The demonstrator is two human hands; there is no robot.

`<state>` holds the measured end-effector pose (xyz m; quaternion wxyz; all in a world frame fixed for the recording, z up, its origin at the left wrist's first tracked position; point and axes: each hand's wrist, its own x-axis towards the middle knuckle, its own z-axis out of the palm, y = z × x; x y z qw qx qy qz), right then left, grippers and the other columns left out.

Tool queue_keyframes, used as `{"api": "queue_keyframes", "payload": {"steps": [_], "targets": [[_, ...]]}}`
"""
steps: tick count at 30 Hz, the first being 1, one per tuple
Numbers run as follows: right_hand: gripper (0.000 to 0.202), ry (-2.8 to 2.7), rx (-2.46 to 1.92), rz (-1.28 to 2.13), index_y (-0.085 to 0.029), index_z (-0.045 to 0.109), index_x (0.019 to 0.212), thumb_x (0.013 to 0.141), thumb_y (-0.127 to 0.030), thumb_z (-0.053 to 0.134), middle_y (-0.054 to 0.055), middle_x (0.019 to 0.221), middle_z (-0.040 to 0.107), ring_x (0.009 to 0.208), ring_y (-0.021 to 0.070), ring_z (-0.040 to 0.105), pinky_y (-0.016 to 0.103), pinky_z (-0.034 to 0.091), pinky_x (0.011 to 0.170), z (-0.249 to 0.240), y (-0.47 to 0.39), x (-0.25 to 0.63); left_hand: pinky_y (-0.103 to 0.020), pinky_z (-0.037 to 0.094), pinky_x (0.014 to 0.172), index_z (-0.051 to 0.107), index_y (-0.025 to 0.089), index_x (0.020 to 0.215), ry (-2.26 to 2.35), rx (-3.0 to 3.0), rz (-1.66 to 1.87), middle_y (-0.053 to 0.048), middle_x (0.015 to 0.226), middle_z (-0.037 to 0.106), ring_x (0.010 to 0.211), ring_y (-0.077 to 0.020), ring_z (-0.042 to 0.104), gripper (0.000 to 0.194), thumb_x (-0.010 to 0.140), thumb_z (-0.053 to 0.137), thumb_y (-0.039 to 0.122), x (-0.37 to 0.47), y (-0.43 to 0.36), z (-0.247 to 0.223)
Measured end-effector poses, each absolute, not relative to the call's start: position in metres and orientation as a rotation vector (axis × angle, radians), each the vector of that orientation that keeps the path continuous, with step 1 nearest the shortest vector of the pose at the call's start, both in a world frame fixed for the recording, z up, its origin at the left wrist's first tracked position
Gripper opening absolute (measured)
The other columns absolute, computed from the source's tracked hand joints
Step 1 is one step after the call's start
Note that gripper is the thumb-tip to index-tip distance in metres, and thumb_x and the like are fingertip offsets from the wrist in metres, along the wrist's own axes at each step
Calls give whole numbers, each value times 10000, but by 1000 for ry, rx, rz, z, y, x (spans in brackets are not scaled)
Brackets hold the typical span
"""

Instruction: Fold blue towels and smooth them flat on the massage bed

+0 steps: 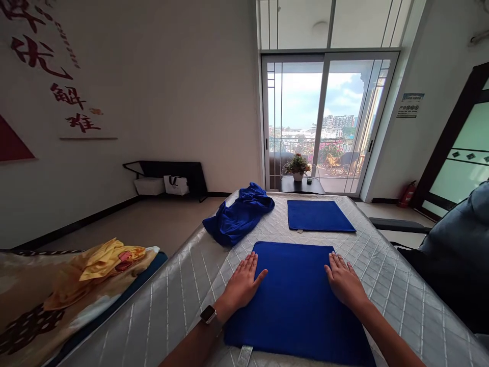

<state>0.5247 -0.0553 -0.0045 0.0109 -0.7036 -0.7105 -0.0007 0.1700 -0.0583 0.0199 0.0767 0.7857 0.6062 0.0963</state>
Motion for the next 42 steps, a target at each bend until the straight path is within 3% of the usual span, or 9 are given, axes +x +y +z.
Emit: {"api": "queue_keyframes", "payload": {"steps": [10, 20, 25, 30, 34, 42], "targets": [[657, -2185, -2012, 78, -39, 268, 1587, 1038, -389, 184, 140, 1664, 255, 1549, 219, 182, 437, 196, 1260, -27, -12, 530, -484, 204, 1274, 236, 21, 1597, 1803, 2360, 291, -174, 1670, 190, 1553, -289, 188, 916, 1005, 123, 710, 168, -58, 18], [647, -2171, -2028, 17, -42, 262, 1589, 1039, -376, 193, 128, 1668, 240, 1547, 217, 188, 416, 185, 1264, -28, -14, 529, -469, 218, 1267, 276, 98, 1608, 1844, 2407, 295, -150, 1674, 239, 1549, -282, 221, 837, 1021, 165, 684, 166, -51, 5], [651, -2161, -2027, 45, -32, 266, 1586, 1032, -368, 200, 133, 1666, 244, 1548, 228, 186, 425, 177, 1263, -22, -16, 526, -451, 204, 1270, 258, 55, 1603, 1831, 2374, 207, -164, 1678, 201, 1553, -284, 203, 901, 1003, 139, 716, 168, -53, 18], [660, -2158, -2037, 81, -22, 250, 1587, 1029, -370, 190, 138, 1670, 221, 1553, 230, 170, 426, 168, 1261, -14, -19, 521, -483, 232, 1257, 313, 7, 1575, 1903, 2367, 113, -216, 1643, 264, 1536, -324, 243, 975, 974, 158, 759, 178, -44, 27], [659, -2144, -2069, 88, -44, 245, 1594, 1030, -378, 178, 109, 1675, 217, 1553, 209, 168, 394, 150, 1261, -10, -20, 519, -488, 224, 1263, 341, 39, 1575, 1876, 2469, 191, -192, 1646, 275, 1539, -326, 224, 926, 986, 182, 735, 215, -36, 33], [645, -2188, -2058, 81, -48, 253, 1595, 1025, -347, 202, 117, 1677, 217, 1555, 211, 161, 395, 168, 1257, -14, -20, 523, -475, 245, 1260, 300, 119, 1603, 1297, 2690, 428, -147, 1656, 302, 1548, -256, 229, 705, 1061, 162, 549, 348, -33, 25]]}}
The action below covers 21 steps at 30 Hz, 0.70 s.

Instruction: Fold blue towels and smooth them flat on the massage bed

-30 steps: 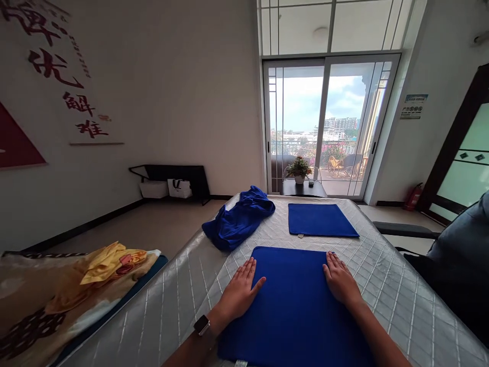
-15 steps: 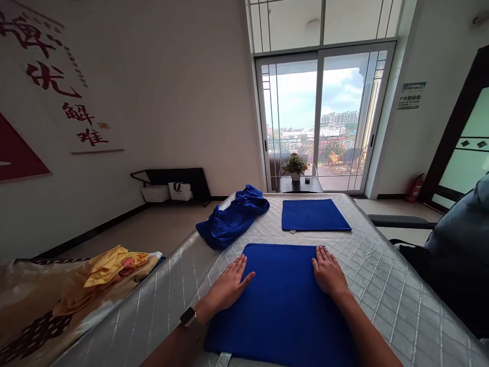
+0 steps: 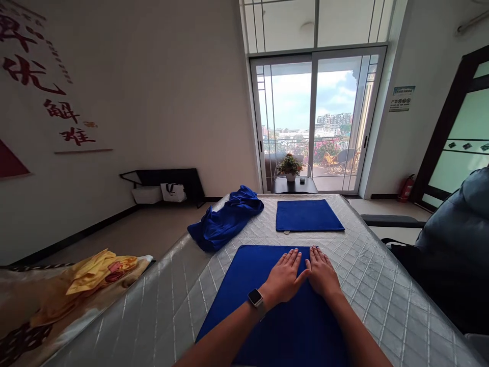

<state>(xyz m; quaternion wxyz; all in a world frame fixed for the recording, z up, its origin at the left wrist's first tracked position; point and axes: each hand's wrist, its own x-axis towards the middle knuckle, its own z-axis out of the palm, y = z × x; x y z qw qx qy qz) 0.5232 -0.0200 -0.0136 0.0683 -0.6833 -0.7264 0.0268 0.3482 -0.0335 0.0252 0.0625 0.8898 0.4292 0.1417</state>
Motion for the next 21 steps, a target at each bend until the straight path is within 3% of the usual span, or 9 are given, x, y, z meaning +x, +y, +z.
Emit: {"api": "queue_keyframes", "payload": {"steps": [6, 15, 21], "targets": [[645, -2213, -2051, 74, -60, 255, 1598, 1021, -346, 207, 109, 1678, 218, 1557, 212, 155, 397, 157, 1260, -16, -19, 525, -461, 207, 1271, 359, 98, 1577, 1331, 2589, 440, -151, 1644, 334, 1546, -251, 242, 771, 1045, 114, 600, 365, -19, 15], [669, -2151, -2080, 94, -63, 235, 1602, 1030, -402, 159, 88, 1682, 209, 1556, 194, 157, 388, 140, 1263, -14, -18, 522, -472, 182, 1275, 333, 107, 1589, 1711, 2480, 291, -129, 1661, 290, 1552, -261, 221, 853, 1013, 108, 694, 244, -2, 25], [673, -2164, -2059, 59, -39, 251, 1593, 1024, -391, 180, 109, 1676, 219, 1556, 212, 163, 410, 155, 1265, -23, -15, 526, -448, 167, 1278, 330, 45, 1578, 1837, 2444, 286, -169, 1659, 280, 1551, -272, 226, 902, 1008, 96, 703, 205, -3, 22]]}}
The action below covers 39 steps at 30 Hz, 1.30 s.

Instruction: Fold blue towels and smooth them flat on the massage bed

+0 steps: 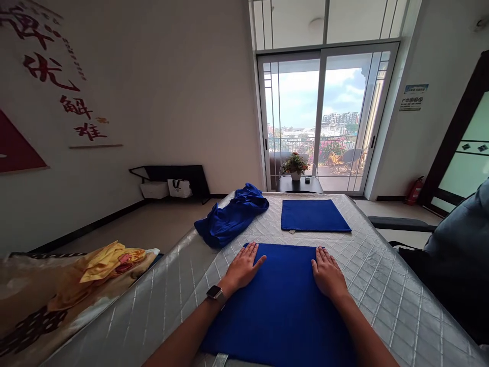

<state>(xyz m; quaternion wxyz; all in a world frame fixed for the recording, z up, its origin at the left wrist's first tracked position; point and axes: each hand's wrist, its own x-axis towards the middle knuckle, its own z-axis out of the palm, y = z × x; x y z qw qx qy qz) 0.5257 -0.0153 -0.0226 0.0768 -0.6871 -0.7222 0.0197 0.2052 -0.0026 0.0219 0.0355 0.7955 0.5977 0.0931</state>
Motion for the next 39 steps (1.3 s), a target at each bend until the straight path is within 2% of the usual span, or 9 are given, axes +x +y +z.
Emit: {"api": "queue_keyframes", "payload": {"steps": [8, 15, 26, 33, 39], "targets": [[674, -2149, -2047, 63, -36, 261, 1589, 1027, -399, 178, 119, 1670, 243, 1550, 218, 178, 415, 172, 1267, -30, -12, 530, -448, 169, 1278, 318, 101, 1596, 1823, 2412, 315, -128, 1667, 268, 1553, -267, 216, 859, 1009, 138, 702, 200, 4, 16], [669, -2146, -1998, 20, -43, 293, 1584, 1028, -398, 179, 133, 1661, 263, 1546, 219, 187, 427, 187, 1265, -35, -11, 533, -451, 198, 1268, 293, 42, 1591, 1890, 2358, 357, -169, 1666, 255, 1553, -281, 213, 862, 1018, 175, 676, 188, 9, 13], [650, -2230, -1992, -95, -15, 295, 1572, 1028, -356, 195, 146, 1654, 274, 1544, 222, 187, 431, 224, 1259, -43, -7, 538, -446, 217, 1264, 337, 27, 1571, 1907, 2369, 418, -183, 1651, 294, 1542, -284, 248, 815, 1032, 202, 622, 189, 7, 9], [633, -2223, -2093, -82, -24, 330, 1562, 1021, -340, 236, 159, 1643, 285, 1531, 255, 233, 467, 232, 1251, -25, -17, 532, -437, 204, 1268, 339, 30, 1572, 1886, 2349, 432, -171, 1652, 306, 1544, -278, 247, 798, 1030, 209, 602, 189, 2, 14], [646, -2144, -2036, -41, -60, 359, 1562, 1029, -379, 183, 144, 1641, 302, 1533, 240, 228, 465, 246, 1247, -16, -43, 530, -437, 204, 1267, 342, 26, 1571, 1891, 2355, 438, -179, 1652, 304, 1542, -283, 256, 807, 1026, 204, 605, 190, 5, 12]]}}
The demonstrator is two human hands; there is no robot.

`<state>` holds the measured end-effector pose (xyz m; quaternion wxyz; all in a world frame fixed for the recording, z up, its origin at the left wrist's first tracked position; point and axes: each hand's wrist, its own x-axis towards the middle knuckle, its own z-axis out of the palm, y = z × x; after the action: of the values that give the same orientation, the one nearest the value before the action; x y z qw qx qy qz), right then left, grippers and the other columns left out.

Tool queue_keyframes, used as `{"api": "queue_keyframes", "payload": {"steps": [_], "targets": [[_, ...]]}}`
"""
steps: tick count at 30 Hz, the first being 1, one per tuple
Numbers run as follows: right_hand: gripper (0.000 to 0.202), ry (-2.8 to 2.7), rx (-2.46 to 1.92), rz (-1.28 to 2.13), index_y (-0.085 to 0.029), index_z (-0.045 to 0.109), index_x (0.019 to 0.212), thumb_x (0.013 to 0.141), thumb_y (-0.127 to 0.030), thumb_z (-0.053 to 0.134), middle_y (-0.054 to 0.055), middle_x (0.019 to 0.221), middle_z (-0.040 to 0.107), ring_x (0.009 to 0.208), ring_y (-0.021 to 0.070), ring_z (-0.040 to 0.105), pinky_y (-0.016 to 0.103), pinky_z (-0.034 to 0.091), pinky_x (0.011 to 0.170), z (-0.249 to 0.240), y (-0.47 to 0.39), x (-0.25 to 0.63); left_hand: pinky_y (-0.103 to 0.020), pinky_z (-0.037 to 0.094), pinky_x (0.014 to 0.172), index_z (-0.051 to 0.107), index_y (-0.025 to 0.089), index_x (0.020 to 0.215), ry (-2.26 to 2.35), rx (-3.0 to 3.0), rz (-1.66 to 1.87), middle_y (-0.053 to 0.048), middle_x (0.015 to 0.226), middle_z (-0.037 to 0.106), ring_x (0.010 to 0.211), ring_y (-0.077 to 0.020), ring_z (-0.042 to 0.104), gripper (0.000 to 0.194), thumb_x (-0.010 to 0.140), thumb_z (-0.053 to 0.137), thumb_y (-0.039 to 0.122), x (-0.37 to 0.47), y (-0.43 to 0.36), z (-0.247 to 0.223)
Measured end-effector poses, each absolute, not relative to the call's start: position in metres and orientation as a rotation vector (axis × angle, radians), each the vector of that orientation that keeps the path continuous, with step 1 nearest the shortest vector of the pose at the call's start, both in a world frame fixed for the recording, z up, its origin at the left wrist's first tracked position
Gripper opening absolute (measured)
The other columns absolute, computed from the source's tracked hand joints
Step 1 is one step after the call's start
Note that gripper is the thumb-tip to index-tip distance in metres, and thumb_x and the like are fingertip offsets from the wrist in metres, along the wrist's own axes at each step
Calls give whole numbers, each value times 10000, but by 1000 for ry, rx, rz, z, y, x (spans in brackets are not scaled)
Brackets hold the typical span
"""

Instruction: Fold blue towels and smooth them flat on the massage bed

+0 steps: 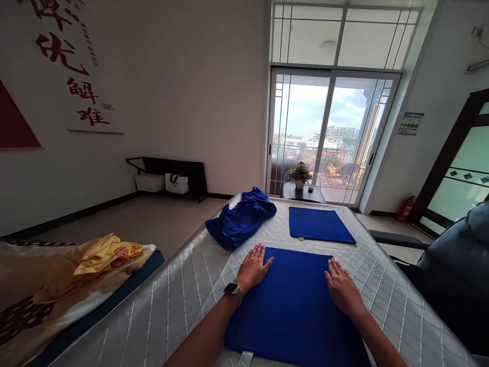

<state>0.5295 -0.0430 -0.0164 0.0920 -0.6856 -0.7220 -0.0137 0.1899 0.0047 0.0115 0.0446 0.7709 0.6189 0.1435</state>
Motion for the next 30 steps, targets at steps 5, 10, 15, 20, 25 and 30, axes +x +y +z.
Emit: {"api": "queue_keyframes", "payload": {"steps": [5, 10, 15, 20, 25, 30], "targets": [[678, -2105, -2055, -9, -26, 327, 1568, 1017, -400, 202, 159, 1650, 282, 1541, 242, 203, 465, 245, 1249, -33, -58, 522, -426, 209, 1263, 349, 42, 1572, 1912, 2380, 433, -172, 1652, 313, 1542, -279, 257, 809, 1022, 203, 617, 190, 9, 7], [686, -2093, -2073, -27, -41, 299, 1582, 1018, -413, 181, 135, 1663, 250, 1545, 236, 195, 465, 226, 1254, -41, -62, 517, -435, 221, 1259, 339, 33, 1573, 1920, 2409, 386, -182, 1651, 302, 1540, -279, 263, 806, 1031, 197, 612, 189, 11, 7], [690, -2105, -2108, 15, -33, 266, 1589, 1022, -414, 167, 136, 1667, 237, 1549, 235, 176, 458, 203, 1257, -33, -62, 514, -445, 232, 1251, 344, 46, 1571, 1917, 2427, 384, -185, 1644, 308, 1536, -278, 268, 772, 1042, 220, 595, 189, 12, 7], [688, -2099, -2119, 60, -34, 253, 1592, 1025, -418, 187, 134, 1668, 223, 1550, 240, 182, 451, 185, 1258, -22, -65, 509, -458, 266, 1240, 360, 78, 1570, 1946, 2458, 399, -178, 1628, 355, 1525, -290, 294, 736, 1044, 253, 581, 188, 12, 8], [690, -2047, -2157, 135, -51, 223, 1602, 1027, -430, 177, 107, 1677, 197, 1556, 227, 157, 432, 144, 1264, -7, -70, 502, -443, 231, 1259, 378, 67, 1562, 1973, 2575, 445, -169, 1625, 373, 1531, -278, 285, 701, 1062, 226, 535, 201, 3, 23], [692, -2038, -2170, 178, -56, 213, 1604, 1028, -439, 180, 99, 1680, 190, 1560, 224, 143, 427, 130, 1266, -2, -72, 500, -436, 331, 1221, 445, 104, 1529, 1561, 2660, 418, -162, 1605, 410, 1505, -255, 348, 694, 1069, 183, 553, 271, -29, 31]]}}
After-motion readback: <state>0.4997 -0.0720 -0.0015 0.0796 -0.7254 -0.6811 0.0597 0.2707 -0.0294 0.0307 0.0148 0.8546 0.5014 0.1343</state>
